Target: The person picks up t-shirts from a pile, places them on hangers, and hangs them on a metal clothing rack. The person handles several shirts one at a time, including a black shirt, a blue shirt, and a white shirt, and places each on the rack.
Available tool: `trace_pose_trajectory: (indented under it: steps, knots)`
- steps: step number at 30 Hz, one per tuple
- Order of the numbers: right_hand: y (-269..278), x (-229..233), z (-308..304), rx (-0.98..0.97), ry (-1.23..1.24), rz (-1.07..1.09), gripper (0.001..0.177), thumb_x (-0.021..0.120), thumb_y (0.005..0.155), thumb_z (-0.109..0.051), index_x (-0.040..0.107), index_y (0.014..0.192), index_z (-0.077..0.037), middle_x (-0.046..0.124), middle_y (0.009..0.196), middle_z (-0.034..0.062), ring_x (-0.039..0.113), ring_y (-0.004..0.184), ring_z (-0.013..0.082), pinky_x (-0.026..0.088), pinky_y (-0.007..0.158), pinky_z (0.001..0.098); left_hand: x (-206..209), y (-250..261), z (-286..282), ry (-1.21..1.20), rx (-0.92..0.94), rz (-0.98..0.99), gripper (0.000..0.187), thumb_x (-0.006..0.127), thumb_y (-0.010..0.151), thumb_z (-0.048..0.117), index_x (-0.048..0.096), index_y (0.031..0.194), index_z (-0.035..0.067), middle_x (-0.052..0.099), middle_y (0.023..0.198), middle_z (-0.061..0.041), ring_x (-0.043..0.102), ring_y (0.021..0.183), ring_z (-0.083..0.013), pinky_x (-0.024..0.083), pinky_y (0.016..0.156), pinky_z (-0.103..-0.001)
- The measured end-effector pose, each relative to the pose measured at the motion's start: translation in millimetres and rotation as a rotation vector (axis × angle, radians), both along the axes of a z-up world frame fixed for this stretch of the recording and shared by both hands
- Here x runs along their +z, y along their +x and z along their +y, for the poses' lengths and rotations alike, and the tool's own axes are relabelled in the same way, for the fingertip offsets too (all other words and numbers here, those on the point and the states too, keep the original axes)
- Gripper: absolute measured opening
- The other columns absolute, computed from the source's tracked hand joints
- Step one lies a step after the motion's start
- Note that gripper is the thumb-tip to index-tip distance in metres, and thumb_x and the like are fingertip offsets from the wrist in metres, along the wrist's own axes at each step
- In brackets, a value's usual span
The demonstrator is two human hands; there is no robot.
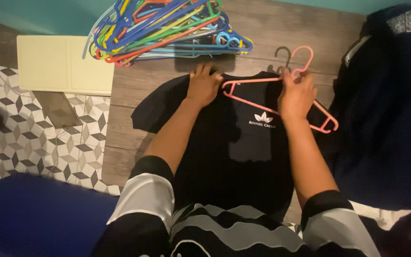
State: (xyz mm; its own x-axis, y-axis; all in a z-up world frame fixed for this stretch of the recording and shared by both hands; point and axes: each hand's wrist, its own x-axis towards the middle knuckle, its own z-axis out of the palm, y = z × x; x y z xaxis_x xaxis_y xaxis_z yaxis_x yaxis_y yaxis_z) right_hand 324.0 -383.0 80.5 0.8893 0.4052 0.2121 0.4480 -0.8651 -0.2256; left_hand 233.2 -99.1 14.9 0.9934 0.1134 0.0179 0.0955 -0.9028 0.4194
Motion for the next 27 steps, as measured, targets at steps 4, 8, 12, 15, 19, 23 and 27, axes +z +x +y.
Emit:
trace_pose_trajectory:
  steps: [4,8,12,15,19,23,27]
  knots:
    - [19,-4,3,-0.023,-0.020,-0.006,0.032,0.064,0.104,-0.014,0.074,0.132,-0.026,0.058,0.120,0.0202,0.059,0.106,0.0367,0.045,0.086,0.0483,-9,2,5,0.062,0.005,0.017,0.024,0.061,0.092,0.016,0.071,0.113,0.021,0.058,0.132,-0.013,0.049,0.128,-0.0364,0.041,0.100,-0.055]
    - [27,-8,6,-0.016,-0.016,0.001,0.034,0.064,0.104,-0.012,0.074,0.135,-0.023,0.058,0.119,0.0198,0.058,0.106,0.0370,0.045,0.086,0.0482,-9,4,8,0.010,0.023,0.028,0.022,0.060,0.093,0.016,0.071,0.112,0.020,0.061,0.122,-0.013,0.052,0.121,-0.0376,0.041,0.098,-0.056]
    - [33,-13,21,0.053,0.049,-0.015,0.039,0.062,0.102,-0.009,0.074,0.135,-0.024,0.059,0.124,0.0210,0.059,0.106,0.0370,0.048,0.088,0.0476,-2,9,7,-0.021,0.017,-0.025,0.021,0.061,0.092,0.016,0.070,0.111,0.020,0.064,0.117,-0.009,0.055,0.114,-0.0357,0.040,0.097,-0.059]
    - [33,-18,48,0.012,0.173,0.067,0.037,0.074,0.108,-0.032,0.064,0.132,-0.006,0.058,0.116,0.0245,0.058,0.101,0.0416,0.047,0.085,0.0512,5,12,6,-0.057,0.035,-0.004,0.019,0.061,0.095,0.016,0.069,0.112,0.021,0.064,0.113,-0.008,0.057,0.112,-0.0346,0.042,0.096,-0.056]
    - [21,-18,79,0.104,0.254,0.253,0.027,0.070,0.108,-0.026,0.064,0.130,-0.013,0.058,0.112,0.0215,0.061,0.096,0.0376,0.050,0.083,0.0490,17,16,3,-0.149,0.071,0.031,0.020,0.062,0.095,0.017,0.069,0.113,0.020,0.063,0.107,-0.012,0.061,0.105,-0.0385,0.047,0.088,-0.052]
    - [9,-16,100,0.312,0.202,0.160,0.035,0.065,0.099,-0.008,0.071,0.131,-0.022,0.055,0.115,0.0214,0.062,0.097,0.0385,0.053,0.082,0.0463,28,16,1,-0.324,0.089,-0.008,0.017,0.062,0.098,0.019,0.069,0.112,0.015,0.064,0.109,-0.015,0.064,0.103,-0.0402,0.051,0.086,-0.050]
    - [11,-11,104,0.355,0.209,0.197,0.046,0.066,0.089,0.001,0.071,0.131,-0.020,0.052,0.115,0.0214,0.062,0.095,0.0393,0.054,0.082,0.0458,38,14,15,-0.479,0.115,0.011,0.029,0.061,0.098,0.021,0.061,0.122,0.006,0.068,0.108,-0.019,0.065,0.102,-0.0421,0.052,0.086,-0.051]
